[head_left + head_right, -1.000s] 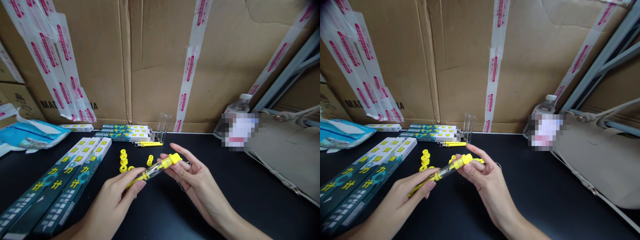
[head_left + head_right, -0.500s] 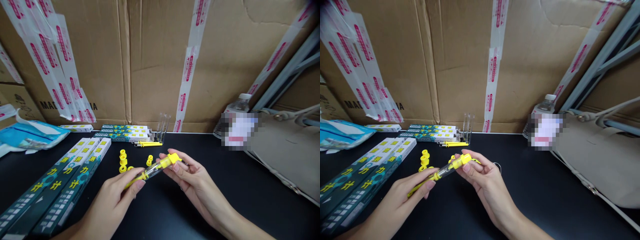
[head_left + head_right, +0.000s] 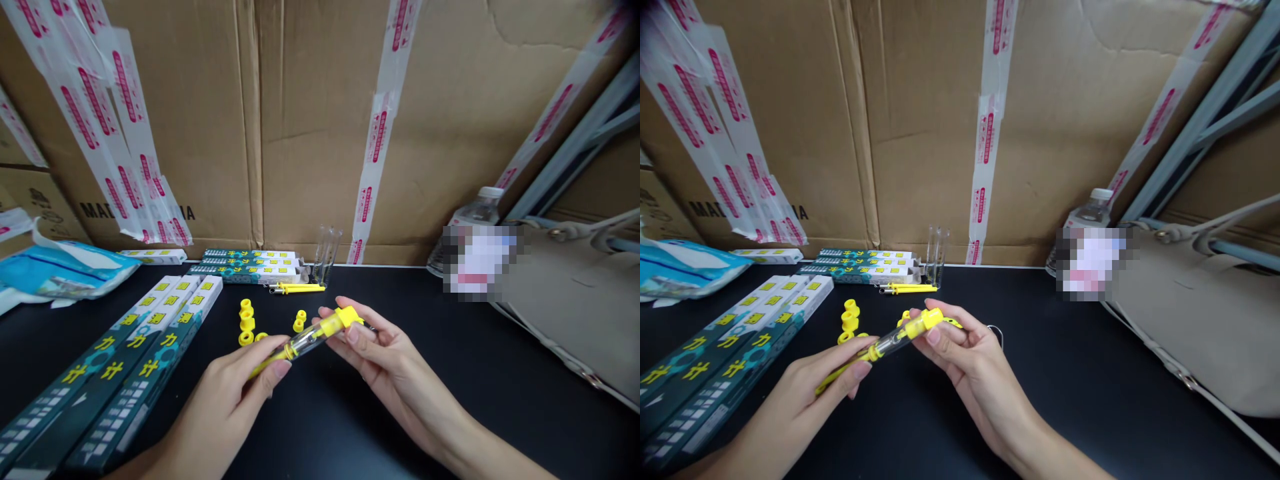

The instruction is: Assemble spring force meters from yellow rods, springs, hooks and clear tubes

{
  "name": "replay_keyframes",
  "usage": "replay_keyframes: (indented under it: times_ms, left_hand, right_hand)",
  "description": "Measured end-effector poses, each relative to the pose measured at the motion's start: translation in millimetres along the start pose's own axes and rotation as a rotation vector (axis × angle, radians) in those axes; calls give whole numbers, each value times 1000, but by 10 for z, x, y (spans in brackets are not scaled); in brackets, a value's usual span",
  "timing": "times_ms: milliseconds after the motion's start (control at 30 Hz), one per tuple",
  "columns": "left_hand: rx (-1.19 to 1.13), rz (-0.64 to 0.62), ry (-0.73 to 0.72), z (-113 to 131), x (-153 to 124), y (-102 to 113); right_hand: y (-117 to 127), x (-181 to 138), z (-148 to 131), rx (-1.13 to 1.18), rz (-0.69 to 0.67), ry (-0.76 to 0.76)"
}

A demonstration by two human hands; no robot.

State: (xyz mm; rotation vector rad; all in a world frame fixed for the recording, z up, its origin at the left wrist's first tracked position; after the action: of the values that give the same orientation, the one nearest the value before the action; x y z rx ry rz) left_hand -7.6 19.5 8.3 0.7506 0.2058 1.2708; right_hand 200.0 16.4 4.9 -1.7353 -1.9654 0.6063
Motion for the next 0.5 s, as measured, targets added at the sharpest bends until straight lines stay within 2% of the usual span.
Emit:
replay_keyframes:
  times_ms: [500]
  left_hand:
    - [-2, -30, 18, -19, 3, -12]
  right_hand:
    - [-10, -1, -14, 20, -10, -16]
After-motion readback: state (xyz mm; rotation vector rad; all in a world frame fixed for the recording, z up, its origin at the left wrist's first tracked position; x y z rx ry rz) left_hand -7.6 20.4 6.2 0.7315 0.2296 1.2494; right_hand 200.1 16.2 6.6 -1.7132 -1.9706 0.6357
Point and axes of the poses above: each hand's wrist, its own x-axis towards the middle knuckle, its own y-axis out of the back of the hand, z = x × y, the point moved 2 cm from there along x, towards the middle knuckle, and after that the axes turned 3 degrees about y, right-handed, at the moved point
